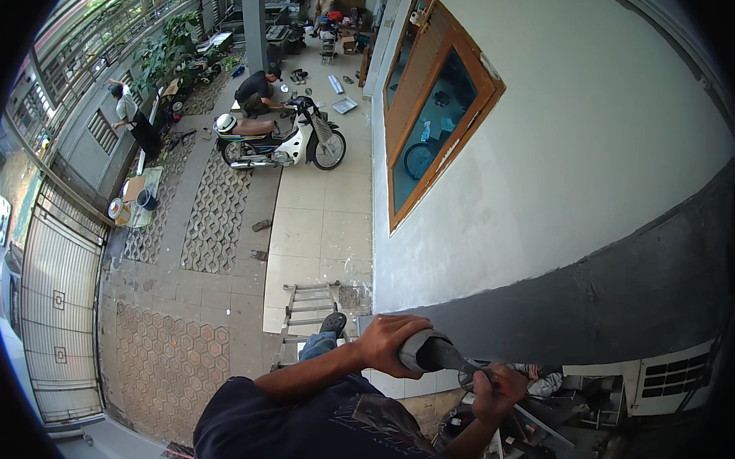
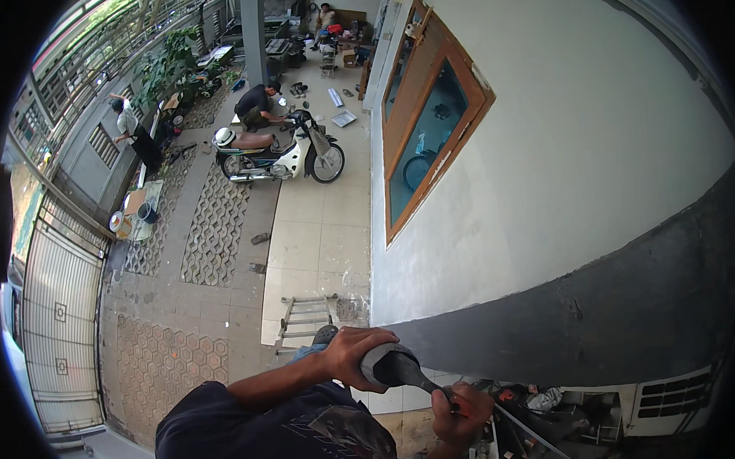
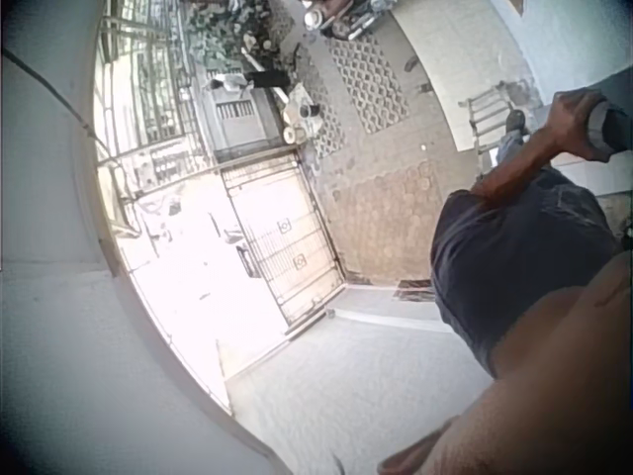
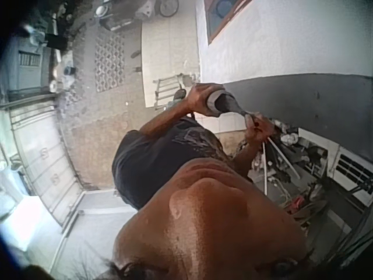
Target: The person applies cement mixture to the corner of a wall pillar using a trowel.
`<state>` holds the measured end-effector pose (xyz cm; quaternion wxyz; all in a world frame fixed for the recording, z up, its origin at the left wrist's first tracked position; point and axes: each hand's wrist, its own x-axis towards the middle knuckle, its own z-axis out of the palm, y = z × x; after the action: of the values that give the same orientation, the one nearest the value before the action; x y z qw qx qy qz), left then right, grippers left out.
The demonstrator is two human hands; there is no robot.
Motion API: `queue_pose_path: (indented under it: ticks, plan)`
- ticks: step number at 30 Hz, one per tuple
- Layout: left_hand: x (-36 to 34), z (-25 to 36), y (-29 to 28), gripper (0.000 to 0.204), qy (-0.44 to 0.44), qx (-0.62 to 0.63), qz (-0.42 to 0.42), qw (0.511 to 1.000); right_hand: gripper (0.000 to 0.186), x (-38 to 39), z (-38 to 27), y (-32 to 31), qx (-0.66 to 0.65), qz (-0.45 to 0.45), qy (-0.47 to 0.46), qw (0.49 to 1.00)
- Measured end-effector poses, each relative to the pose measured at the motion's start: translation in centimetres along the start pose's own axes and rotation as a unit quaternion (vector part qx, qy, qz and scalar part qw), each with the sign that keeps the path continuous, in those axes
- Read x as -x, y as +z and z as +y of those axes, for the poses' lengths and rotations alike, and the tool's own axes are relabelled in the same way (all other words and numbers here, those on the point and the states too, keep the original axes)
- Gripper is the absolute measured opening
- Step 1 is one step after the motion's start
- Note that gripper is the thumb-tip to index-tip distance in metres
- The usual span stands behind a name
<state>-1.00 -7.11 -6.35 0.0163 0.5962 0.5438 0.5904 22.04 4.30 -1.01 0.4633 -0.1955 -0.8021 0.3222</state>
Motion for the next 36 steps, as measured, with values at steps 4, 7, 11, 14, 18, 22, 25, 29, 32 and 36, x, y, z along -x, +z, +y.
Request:
queue_pose_path:
  ticks: [4, 7, 11, 14, 18, 22, 25, 29, 32, 36]
  plan:
    - [0.2, 0.7, -0.5, 0.083, -0.006, -0.001, -0.02, 1.0, 0.045, 0.1, -0.7, -0.3, -0.013, -0.037, 0.003, 0.999]
    - [0.0, 1.1, -0.3, 0.083, 0.003, 0.001, -0.026, 1.0, 0.044, 0.2, -1.3, -0.3, -0.002, -0.026, -0.015, 1.0]
    - [0.0, 1.7, 0.0, 0.082, 0.007, 0.005, -0.034, 0.999, 0.035, 0.3, -2.2, -0.1, -0.047, 0.06, 0.001, 0.997]
    - [0.3, 2.2, 0.3, 0.082, -0.004, 0.011, -0.042, 0.999, 0.027, 0.3, -2.7, -0.1, -0.069, 0.065, 0.028, 0.995]
    - [0.7, 2.7, 0.4, 0.082, -0.019, 0.011, -0.044, 0.999, 0.021, -0.1, -3.5, -0.2, -0.033, 0.074, 0.03, 0.996]
    - [1.0, 3.2, 0.4, 0.08, -0.024, 0.005, -0.055, 0.998, 0.02, -0.7, -4.5, -0.2, -0.059, 0.041, 0.046, 0.996]
    - [0.9, 3.5, 0.2, 0.077, -0.014, -0.005, -0.041, 0.999, 0.022, -0.9, -5.1, -0.3, -0.081, 0.028, 0.059, 0.995]
    - [1.0, 4.0, 0.1, 0.077, -0.027, 0.002, -0.046, 0.999, 0.023, -0.8, -5.4, -0.4, -0.076, 0.016, 0.061, 0.995]
    - [1.1, 4.1, 0.0, 0.077, -0.013, -0.006, -0.032, 0.999, 0.023, -0.5, -5.3, -0.4, -0.085, 0.013, 0.06, 0.995]
    - [1.6, 4.5, -0.4, 0.078, -0.016, -0.009, -0.034, 0.999, 0.023, -0.1, -5.4, -0.2, -0.098, 0.011, 0.053, 0.994]
